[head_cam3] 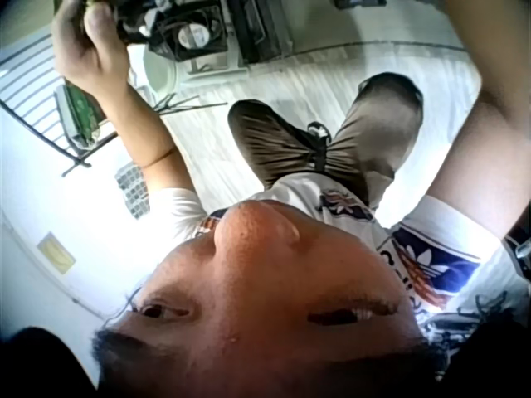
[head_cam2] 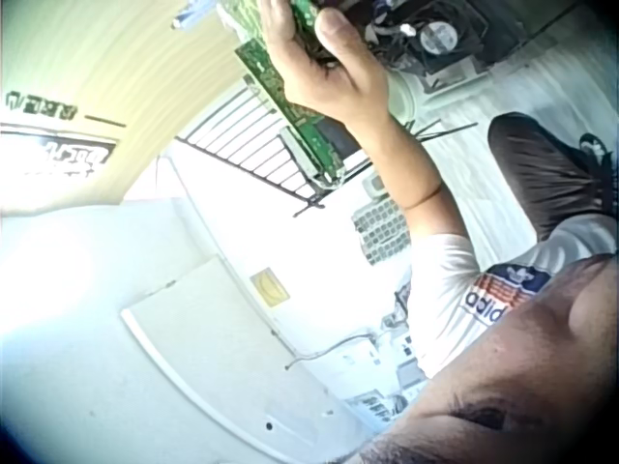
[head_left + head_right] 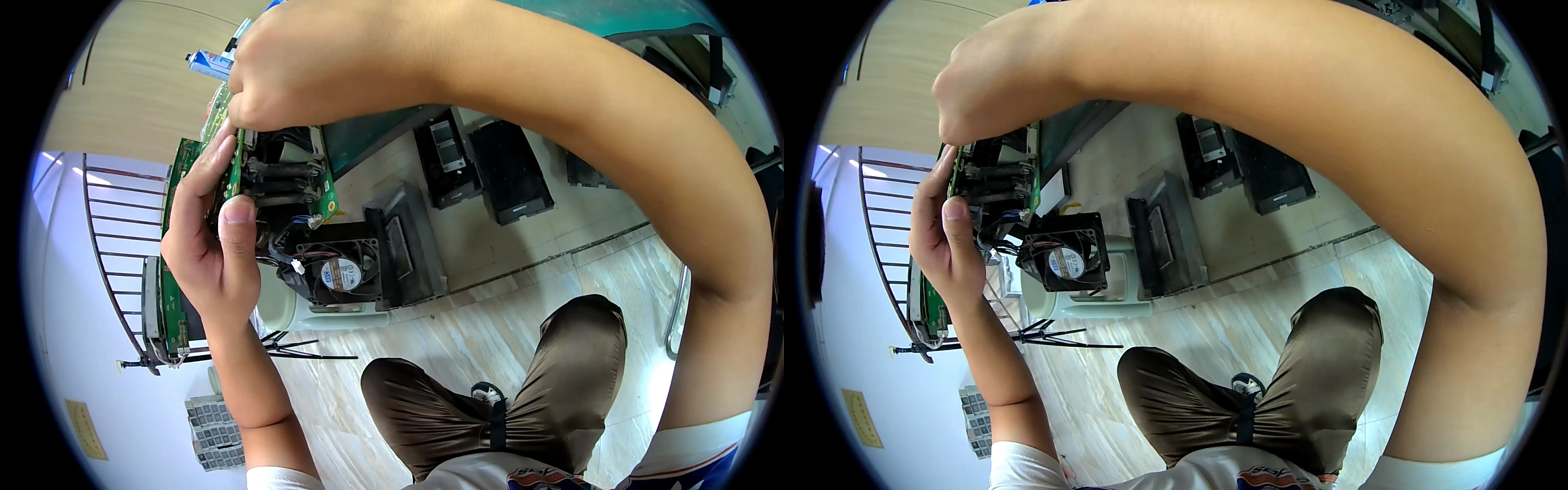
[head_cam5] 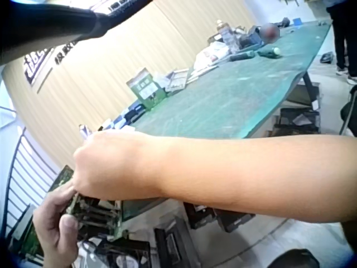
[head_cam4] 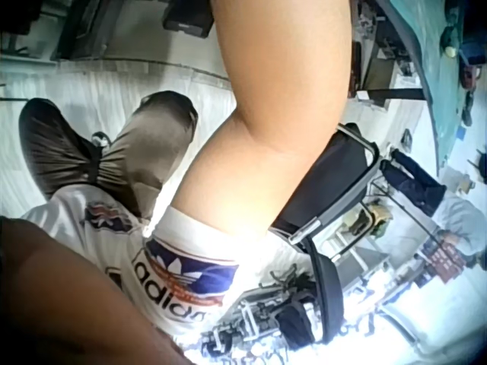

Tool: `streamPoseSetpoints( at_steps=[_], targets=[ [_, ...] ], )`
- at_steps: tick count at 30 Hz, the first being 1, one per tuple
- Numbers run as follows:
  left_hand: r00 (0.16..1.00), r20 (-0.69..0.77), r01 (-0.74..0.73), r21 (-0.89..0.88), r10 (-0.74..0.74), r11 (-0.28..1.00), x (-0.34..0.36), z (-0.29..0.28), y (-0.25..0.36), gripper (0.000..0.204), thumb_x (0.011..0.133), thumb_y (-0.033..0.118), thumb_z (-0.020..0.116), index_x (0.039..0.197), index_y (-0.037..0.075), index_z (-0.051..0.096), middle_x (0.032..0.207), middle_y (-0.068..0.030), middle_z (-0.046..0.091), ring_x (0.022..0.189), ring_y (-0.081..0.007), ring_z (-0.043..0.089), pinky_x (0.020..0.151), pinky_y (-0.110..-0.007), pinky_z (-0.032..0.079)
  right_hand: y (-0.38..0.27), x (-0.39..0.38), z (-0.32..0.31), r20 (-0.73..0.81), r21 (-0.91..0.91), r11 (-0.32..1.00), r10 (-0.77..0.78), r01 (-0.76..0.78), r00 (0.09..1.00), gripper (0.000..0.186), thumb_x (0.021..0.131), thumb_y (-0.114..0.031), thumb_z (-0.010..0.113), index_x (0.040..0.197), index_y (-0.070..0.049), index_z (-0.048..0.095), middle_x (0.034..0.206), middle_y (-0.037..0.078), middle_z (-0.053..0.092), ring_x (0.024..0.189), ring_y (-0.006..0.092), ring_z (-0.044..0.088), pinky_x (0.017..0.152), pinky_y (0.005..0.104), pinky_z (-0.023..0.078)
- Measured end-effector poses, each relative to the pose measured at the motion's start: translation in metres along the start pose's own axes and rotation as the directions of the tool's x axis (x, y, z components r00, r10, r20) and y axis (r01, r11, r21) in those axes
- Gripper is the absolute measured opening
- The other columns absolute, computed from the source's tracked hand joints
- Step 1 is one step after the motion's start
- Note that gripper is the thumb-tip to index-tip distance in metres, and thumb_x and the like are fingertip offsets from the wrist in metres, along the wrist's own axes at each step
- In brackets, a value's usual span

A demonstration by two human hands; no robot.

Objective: The person places a metal panel over circuit boards on a workbench, aligns it, and begins connecting internal components by hand.

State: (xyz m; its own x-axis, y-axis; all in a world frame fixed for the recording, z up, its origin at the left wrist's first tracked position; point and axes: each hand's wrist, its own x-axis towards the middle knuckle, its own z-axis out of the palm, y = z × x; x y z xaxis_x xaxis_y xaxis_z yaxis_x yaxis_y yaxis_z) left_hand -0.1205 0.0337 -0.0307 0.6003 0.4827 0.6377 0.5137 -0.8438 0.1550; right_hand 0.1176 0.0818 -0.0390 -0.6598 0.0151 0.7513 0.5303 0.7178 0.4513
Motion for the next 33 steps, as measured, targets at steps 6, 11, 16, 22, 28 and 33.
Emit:
streamPoseSetpoints(
  at_steps=[6, 11, 16, 22, 28, 33],
  targets=[
    [0.999, 0.02, -0.037, 0.132, 0.034, 0.991, -0.0004, -0.0034, -0.0022, 0.04, 0.103, 0.019, 0.052, 0.132, -0.009, 0.057, 0.124, -0.0162, 0.066, 0.098, -0.0119, 0.058, 0.087, -0.022, 0.043, 0.0016, -0.0011, 0.002, -0.02, -0.02, 0.999, -0.04, 0.04, 0.999, 0.018, 0.081, -0.014, 0.06, 0.071, -0.006, 0.072, 0.071, 0.015, 0.07, 0.07, 0.0317, 0.072, 0.065, 0.0404, 0.057],
    [1.0, -0.006, 0.002, 0.047, -0.002, 0.999, -0.0006, -0.0017, -0.0001, 0.037, 0.097, 0.015, 0.058, 0.124, -0.01, 0.061, 0.128, -0.0231, 0.065, 0.122, -0.0288, 0.061, 0.107, -0.037, 0.043, 0.0026, 0.0048, 0.0052, -0.049, -0.117, 0.991, -0.066, 0.06, 0.997, 0.019, 0.081, -0.015, 0.059, 0.07, -0.006, 0.072, 0.07, 0.015, 0.07, 0.069, 0.0312, 0.072, 0.065, 0.0403, 0.057],
    [0.999, -0.014, -0.031, 0.036, 0.031, 0.999, 0.0, 0.0, 0.0001, 0.037, 0.098, 0.015, 0.058, 0.125, -0.011, 0.06, 0.128, -0.0235, 0.064, 0.123, -0.0294, 0.06, 0.107, -0.038, 0.043, 0.0004, -0.0001, 0.0001, -0.03, -0.095, 0.993, -0.069, 0.065, 0.997, 0.019, 0.082, -0.015, 0.059, 0.071, -0.006, 0.072, 0.07, 0.015, 0.07, 0.07, 0.0315, 0.072, 0.065, 0.0403, 0.057],
    [1.0, -0.017, 0.018, 0.039, -0.018, 0.999, -0.0015, -0.0009, 0.0004, 0.037, 0.098, 0.016, 0.059, 0.124, -0.01, 0.061, 0.127, -0.0234, 0.065, 0.122, -0.0295, 0.061, 0.108, -0.038, 0.043, -0.0063, 0.006, 0.0054, 0.095, -0.15, 0.989, 0.011, 0.003, 0.995, 0.007, 0.08, -0.01, 0.066, 0.082, -0.011, 0.072, 0.078, 0.006, 0.073, 0.078, 0.0276, 0.074, 0.066, 0.0371, 0.061],
    [1.0, -0.015, 0.005, 0.045, -0.004, 0.999, -0.0008, -0.0013, 0.0009, 0.037, 0.098, 0.015, 0.059, 0.125, -0.009, 0.061, 0.127, -0.0224, 0.065, 0.123, -0.029, 0.06, 0.108, -0.038, 0.042, -0.0058, 0.0051, 0.0048, 0.06, -0.145, 0.989, -0.01, 0.019, 0.998, 0.007, 0.08, -0.01, 0.066, 0.081, -0.011, 0.073, 0.077, 0.007, 0.073, 0.079, 0.0278, 0.074, 0.067, 0.0377, 0.06],
    [1.0, -0.01, 0.017, 0.046, -0.017, 0.999, -0.0013, -0.002, 0.0013, 0.036, 0.098, 0.014, 0.058, 0.126, -0.009, 0.061, 0.127, -0.0218, 0.066, 0.123, -0.0287, 0.06, 0.108, -0.038, 0.042, -0.0055, 0.0076, 0.0005, 0.12, -0.153, 0.988, -0.013, 0.032, 0.993, 0.008, 0.081, -0.01, 0.066, 0.081, -0.01, 0.073, 0.076, 0.007, 0.073, 0.078, 0.0282, 0.074, 0.067, 0.0383, 0.061]
  ],
)
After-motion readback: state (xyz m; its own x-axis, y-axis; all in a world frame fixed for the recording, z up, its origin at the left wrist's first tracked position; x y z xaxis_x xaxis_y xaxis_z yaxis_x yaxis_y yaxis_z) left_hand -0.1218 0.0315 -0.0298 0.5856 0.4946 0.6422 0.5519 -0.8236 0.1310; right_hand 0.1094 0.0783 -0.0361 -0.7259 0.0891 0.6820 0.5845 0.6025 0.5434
